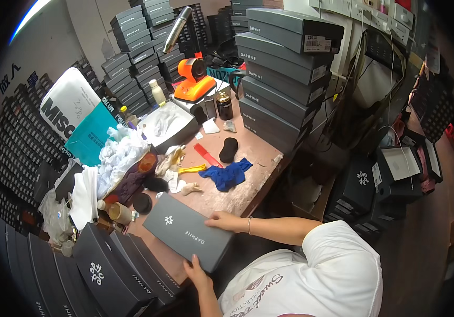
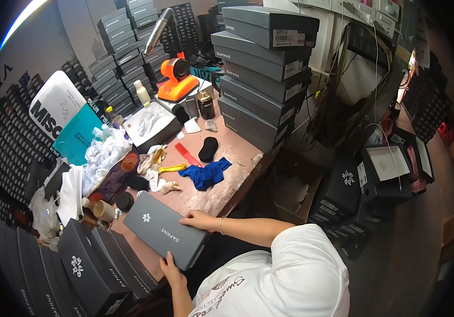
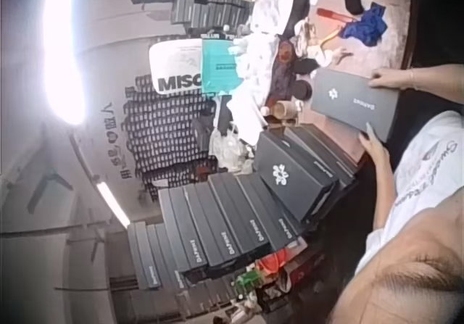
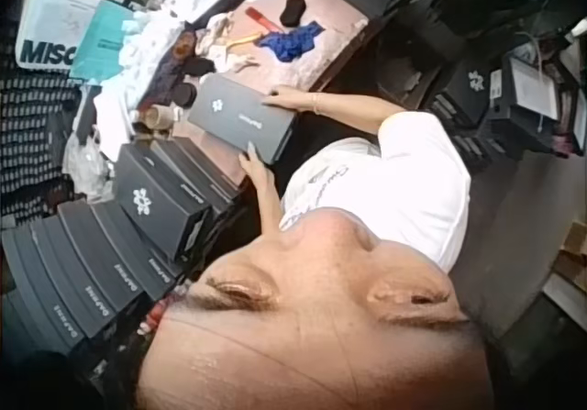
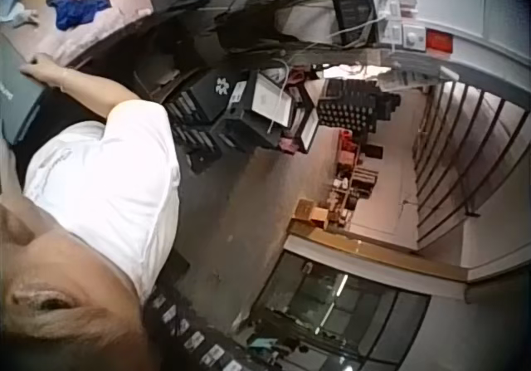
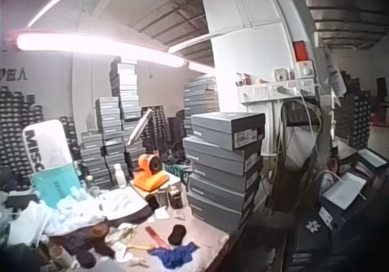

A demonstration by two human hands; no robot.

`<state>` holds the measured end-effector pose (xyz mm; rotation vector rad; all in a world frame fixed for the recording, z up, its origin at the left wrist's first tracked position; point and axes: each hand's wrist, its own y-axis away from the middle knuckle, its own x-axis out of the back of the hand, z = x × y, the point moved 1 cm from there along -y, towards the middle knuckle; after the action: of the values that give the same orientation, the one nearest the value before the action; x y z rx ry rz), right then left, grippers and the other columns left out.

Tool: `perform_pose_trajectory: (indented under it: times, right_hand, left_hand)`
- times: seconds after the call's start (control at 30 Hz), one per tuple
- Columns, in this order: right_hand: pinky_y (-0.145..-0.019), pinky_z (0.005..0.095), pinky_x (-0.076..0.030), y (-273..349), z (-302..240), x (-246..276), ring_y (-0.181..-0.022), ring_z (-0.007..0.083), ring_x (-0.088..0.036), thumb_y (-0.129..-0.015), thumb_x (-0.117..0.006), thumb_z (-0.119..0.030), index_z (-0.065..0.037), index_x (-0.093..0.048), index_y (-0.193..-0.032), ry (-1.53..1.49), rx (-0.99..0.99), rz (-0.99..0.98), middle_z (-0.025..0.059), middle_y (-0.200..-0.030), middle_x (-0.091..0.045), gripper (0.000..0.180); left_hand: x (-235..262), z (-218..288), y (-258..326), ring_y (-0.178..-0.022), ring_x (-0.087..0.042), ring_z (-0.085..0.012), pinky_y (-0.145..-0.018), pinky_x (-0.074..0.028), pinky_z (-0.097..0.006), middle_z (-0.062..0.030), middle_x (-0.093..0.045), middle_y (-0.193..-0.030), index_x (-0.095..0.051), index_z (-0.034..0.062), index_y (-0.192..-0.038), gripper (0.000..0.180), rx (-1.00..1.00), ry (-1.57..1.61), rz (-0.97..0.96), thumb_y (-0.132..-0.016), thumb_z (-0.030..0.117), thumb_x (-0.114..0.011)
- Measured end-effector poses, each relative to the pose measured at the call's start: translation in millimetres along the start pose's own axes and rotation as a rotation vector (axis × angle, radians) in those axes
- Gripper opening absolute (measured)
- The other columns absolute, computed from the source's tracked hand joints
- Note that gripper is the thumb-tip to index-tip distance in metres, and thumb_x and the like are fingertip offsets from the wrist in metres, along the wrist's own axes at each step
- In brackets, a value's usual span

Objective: The recorder is inspecting, wrapping, and placing high-heeled shoes into branded shoe boxes.

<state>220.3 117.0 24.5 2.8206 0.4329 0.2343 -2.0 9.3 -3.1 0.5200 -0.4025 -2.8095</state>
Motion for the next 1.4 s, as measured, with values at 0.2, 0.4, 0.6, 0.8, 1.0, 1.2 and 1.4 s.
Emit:
perform_pose_trajectory:
  times: [0.2, 0.4, 0.6, 0.8, 1.0, 1.2, 1.4]
  right_hand:
    - [-0.061, 0.0294, -0.050, -10, -65, 17, -0.068, 0.0164, -0.058, -0.082, -0.062, -0.062, 0.005, -0.064, -0.102, 0.101, -0.049, -0.146, 0.0112, -0.086, -0.063, 0.070]
    - [-0.062, 0.0201, -0.045, 38, -72, -54, -0.073, 0.0061, -0.055, -0.090, -0.066, -0.021, -0.001, -0.053, -0.119, -0.766, 0.016, -0.057, 0.0015, -0.091, -0.061, 0.037]
    - [-0.087, 0.0415, -0.044, 78, -66, -103, -0.103, 0.0312, -0.056, -0.073, -0.078, -0.019, -0.007, -0.052, -0.128, 0.529, 0.880, -0.355, 0.0151, -0.115, -0.056, 0.063]
    - [-0.102, 0.0454, -0.036, 14, -43, -21, -0.123, 0.0358, -0.044, -0.072, -0.074, -0.011, -0.010, -0.049, -0.131, 1.001, 0.610, -0.036, 0.0166, -0.124, -0.050, 0.065]
    - [-0.101, 0.0456, -0.038, -1, -35, 16, -0.122, 0.0407, -0.045, -0.079, -0.073, -0.023, -0.006, -0.049, -0.129, 0.638, 0.624, 0.177, 0.0222, -0.128, -0.049, 0.058]
    - [-0.108, 0.0582, -0.023, 12, -57, -21, -0.132, 0.0393, -0.035, -0.079, -0.071, -0.030, -0.008, -0.033, -0.143, 1.031, 0.581, 0.040, 0.0224, -0.137, -0.041, 0.078]
    - [-0.094, 0.0466, -0.040, -8, -24, 22, -0.108, 0.0342, -0.053, -0.075, -0.067, -0.008, -0.004, -0.059, -0.110, 1.046, 0.712, 0.184, 0.0159, -0.106, -0.058, 0.036]
  left_hand:
    - [-14, 50, -2, -0.127, -0.044, -0.0285, -0.107, -0.033, -0.040, -0.0171, -0.044, -0.139, -0.036, 0.0012, -0.140, 0.059, 0.125, 0.321, 0.136, -0.092, 0.021, -0.062]
    - [-7, 129, 30, -0.135, -0.036, -0.0291, -0.111, -0.027, -0.038, -0.0178, -0.037, -0.146, -0.036, -0.0003, -0.142, 0.064, -0.593, -0.556, 0.161, -0.090, 0.024, -0.065]
    - [14, 133, 44, -0.134, -0.036, -0.0415, -0.105, -0.037, -0.044, -0.0258, -0.025, -0.150, -0.034, 0.0100, -0.145, 0.066, -0.316, -1.158, 0.185, -0.087, 0.021, -0.064]
    - [16, 128, 32, -0.134, -0.035, -0.0420, -0.107, -0.034, -0.043, -0.0269, -0.029, -0.148, -0.031, 0.0062, -0.146, 0.062, -0.292, -0.985, 0.161, -0.089, 0.011, -0.054]
    - [33, 103, 17, -0.134, -0.035, -0.0385, -0.110, -0.030, -0.040, -0.0260, -0.035, -0.144, -0.031, 0.0048, -0.146, 0.061, -0.413, -0.818, 0.197, -0.088, 0.007, -0.051]
    - [49, 76, 9, -0.132, -0.039, -0.0293, -0.110, -0.029, -0.036, -0.0204, -0.040, -0.142, -0.032, 0.0034, -0.145, 0.062, -0.430, -0.560, 0.166, -0.087, 0.004, -0.053]
    - [44, -6, -11, -0.120, -0.051, -0.0332, -0.101, -0.039, -0.039, -0.0258, -0.049, -0.130, -0.029, -0.0016, -0.145, 0.063, -0.125, -0.476, 0.199, -0.087, 0.006, -0.052]
